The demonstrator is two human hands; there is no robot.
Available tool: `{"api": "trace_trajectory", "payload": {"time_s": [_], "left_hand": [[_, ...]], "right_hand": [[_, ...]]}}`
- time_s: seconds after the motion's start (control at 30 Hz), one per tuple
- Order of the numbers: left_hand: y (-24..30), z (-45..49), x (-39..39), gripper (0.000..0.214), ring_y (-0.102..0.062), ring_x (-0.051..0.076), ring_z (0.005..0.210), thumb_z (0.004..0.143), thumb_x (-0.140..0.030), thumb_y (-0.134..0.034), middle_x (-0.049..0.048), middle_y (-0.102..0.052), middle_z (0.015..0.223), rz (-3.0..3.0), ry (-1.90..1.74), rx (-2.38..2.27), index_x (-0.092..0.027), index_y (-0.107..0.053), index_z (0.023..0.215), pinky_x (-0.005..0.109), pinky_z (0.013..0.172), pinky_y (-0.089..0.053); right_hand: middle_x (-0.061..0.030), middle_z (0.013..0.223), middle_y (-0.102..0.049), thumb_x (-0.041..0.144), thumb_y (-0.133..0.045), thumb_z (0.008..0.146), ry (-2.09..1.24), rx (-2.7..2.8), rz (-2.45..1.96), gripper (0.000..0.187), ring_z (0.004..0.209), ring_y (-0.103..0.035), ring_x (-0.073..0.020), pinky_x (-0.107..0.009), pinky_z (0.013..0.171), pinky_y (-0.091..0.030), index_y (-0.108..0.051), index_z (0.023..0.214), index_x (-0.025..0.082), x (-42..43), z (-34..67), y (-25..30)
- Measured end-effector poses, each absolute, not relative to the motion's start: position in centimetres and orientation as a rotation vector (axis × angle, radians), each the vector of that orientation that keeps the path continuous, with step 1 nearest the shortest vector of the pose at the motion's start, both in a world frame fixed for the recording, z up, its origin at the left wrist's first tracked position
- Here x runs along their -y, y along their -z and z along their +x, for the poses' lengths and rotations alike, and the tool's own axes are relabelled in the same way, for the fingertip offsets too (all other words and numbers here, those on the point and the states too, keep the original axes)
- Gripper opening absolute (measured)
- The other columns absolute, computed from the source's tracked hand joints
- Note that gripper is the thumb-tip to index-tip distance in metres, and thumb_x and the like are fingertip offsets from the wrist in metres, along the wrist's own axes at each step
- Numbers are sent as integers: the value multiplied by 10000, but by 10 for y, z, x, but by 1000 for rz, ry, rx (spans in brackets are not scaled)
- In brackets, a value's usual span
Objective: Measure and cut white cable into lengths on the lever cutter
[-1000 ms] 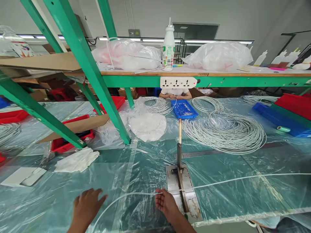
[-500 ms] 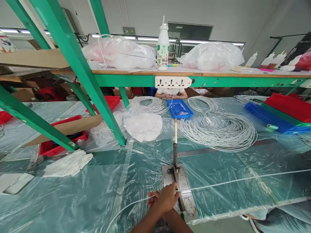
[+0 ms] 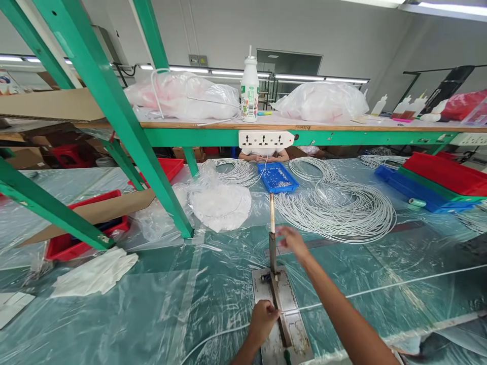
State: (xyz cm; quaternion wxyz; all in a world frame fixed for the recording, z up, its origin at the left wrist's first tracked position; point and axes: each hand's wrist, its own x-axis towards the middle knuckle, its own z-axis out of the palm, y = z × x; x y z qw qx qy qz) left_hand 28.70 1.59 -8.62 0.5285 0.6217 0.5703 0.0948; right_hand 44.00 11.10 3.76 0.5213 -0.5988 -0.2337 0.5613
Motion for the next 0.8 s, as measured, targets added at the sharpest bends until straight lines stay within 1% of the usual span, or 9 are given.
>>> {"api": "trace_trajectory", "payload": {"time_s": [0.13,0.23,0.3,0.43,0.53,0.63,0.67,0.73,0.8], "left_hand": [[83,289,-17,252,-529,203,745,684,-218,-561,-19,-421,582,1526,-254,-1465,-205,-385,504,293,682,-339],[83,291,-16,271,-517,191,701,681,-202,-562,-24,-393,581,1521,-251,-1494,-207,-359,503,283,647,-330],[84,293,-15,291,-490,173,644,683,-186,-554,-34,-350,557,1516,-247,-1498,-209,-333,495,273,606,-306],[85,294,-14,292,-462,158,617,695,-194,-549,-34,-342,559,1520,-261,-1502,-207,-330,503,262,583,-278],[85,294,-15,291,-472,162,627,695,-199,-554,-27,-362,567,1527,-263,-1505,-204,-338,500,259,589,-278],[85,294,-15,278,-496,180,661,690,-184,-558,-17,-394,568,1538,-256,-1511,-200,-359,498,262,610,-281],[85,294,-15,269,-503,186,672,691,-181,-558,-14,-405,569,1541,-255,-1513,-199,-368,502,264,616,-281],[85,294,-15,247,-512,191,681,690,-174,-558,-10,-430,578,1544,-256,-1516,-197,-386,515,265,617,-277],[85,295,-15,241,-515,190,671,684,-166,-558,-11,-437,579,1542,-252,-1523,-196,-388,515,264,603,-269]], "right_hand": [[-34,971,-568,396,-467,868,-1277,548,-1396,343,529,-511,-77,-239,499,-466,-474,1136,182,-173,453,-60],[-65,934,-577,515,-405,856,-1384,548,-1307,420,561,-556,-114,-284,553,-520,-542,1006,148,-196,448,-68],[-71,887,-579,557,-360,853,-1436,532,-1267,469,575,-568,-118,-275,558,-533,-564,916,139,-198,445,-72],[-47,845,-591,571,-238,876,-1505,506,-1214,551,567,-578,-100,-228,510,-520,-599,883,155,-169,450,-87],[-16,776,-603,484,-381,877,-1545,504,-1211,409,481,-542,-64,-177,445,-472,-614,784,161,-116,457,-98],[-13,735,-609,379,-642,748,-1563,522,-1244,240,431,-492,-34,-148,425,-427,-628,700,144,-43,458,-99],[-23,777,-622,377,-695,693,-1571,532,-1265,240,441,-494,-33,-153,440,-426,-651,739,146,-18,456,-96],[-54,951,-633,394,-748,607,-1564,533,-1294,350,451,-513,-45,-189,458,-424,-670,870,178,29,452,-83],[-66,1168,-569,373,-764,557,-1512,482,-1324,472,425,-504,-45,-222,448,-401,-642,996,250,68,446,-62]]}}
